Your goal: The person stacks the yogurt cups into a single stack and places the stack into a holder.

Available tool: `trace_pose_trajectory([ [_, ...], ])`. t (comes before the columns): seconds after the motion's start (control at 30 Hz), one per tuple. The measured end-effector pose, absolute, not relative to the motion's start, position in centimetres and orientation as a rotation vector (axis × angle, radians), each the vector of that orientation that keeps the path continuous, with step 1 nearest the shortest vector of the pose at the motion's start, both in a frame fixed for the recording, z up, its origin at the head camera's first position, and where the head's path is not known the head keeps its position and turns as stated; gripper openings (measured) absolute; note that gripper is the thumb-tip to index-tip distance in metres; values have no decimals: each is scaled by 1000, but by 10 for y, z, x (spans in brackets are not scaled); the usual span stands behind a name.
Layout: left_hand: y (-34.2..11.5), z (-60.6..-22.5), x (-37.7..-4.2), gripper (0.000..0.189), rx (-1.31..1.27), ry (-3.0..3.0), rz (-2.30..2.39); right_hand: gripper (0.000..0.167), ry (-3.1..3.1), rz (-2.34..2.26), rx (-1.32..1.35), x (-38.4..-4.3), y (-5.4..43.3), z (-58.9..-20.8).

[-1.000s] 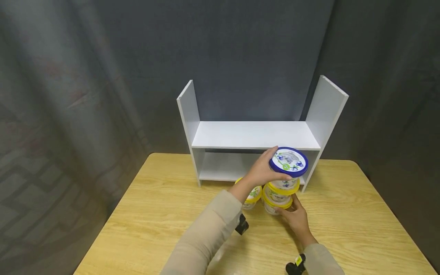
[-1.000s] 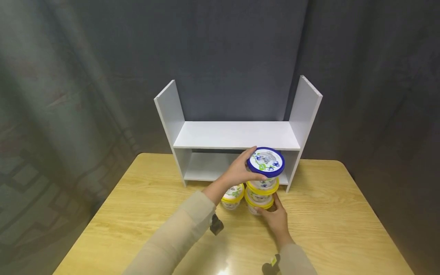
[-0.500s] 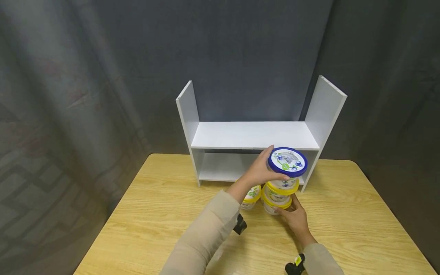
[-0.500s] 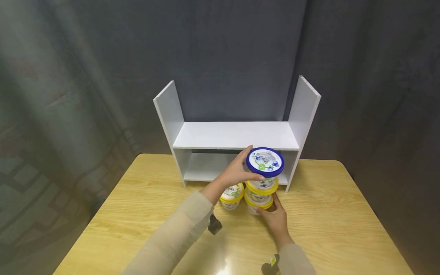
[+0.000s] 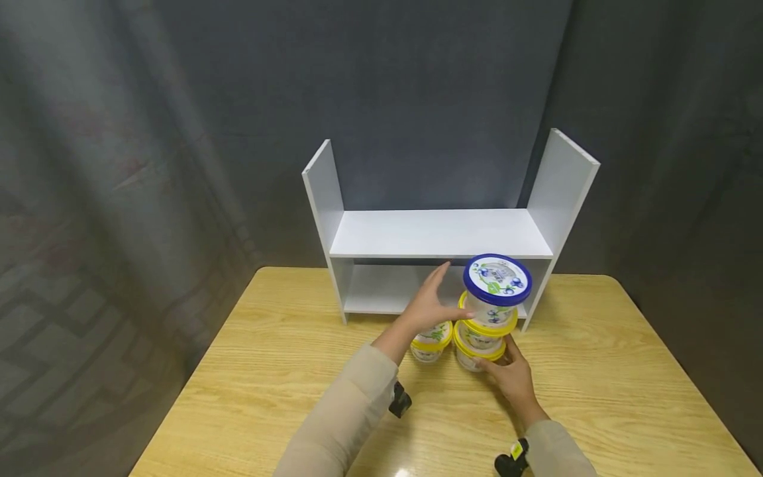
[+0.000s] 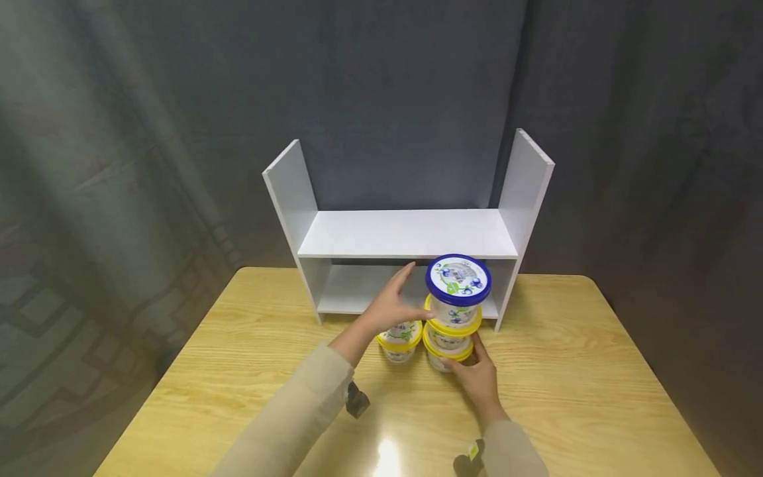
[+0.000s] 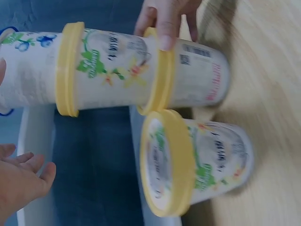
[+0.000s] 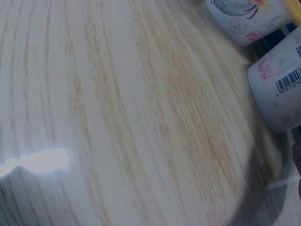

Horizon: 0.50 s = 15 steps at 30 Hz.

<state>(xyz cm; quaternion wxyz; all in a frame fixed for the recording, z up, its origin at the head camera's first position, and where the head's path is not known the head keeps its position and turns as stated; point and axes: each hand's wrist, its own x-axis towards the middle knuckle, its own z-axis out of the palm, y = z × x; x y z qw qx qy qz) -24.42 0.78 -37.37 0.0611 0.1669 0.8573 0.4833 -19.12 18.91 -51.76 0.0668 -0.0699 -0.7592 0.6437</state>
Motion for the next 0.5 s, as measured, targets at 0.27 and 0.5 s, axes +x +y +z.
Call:
trace_pose_trajectory([
  [0.27,-8,-397,-243,100,466,2637,1433,86,-2307,1939,-206,-191,189,-515],
  [0.5,-20,-417,-240,97,416,2637,1457,87,-2305,1954,-224,-191,189,-516],
])
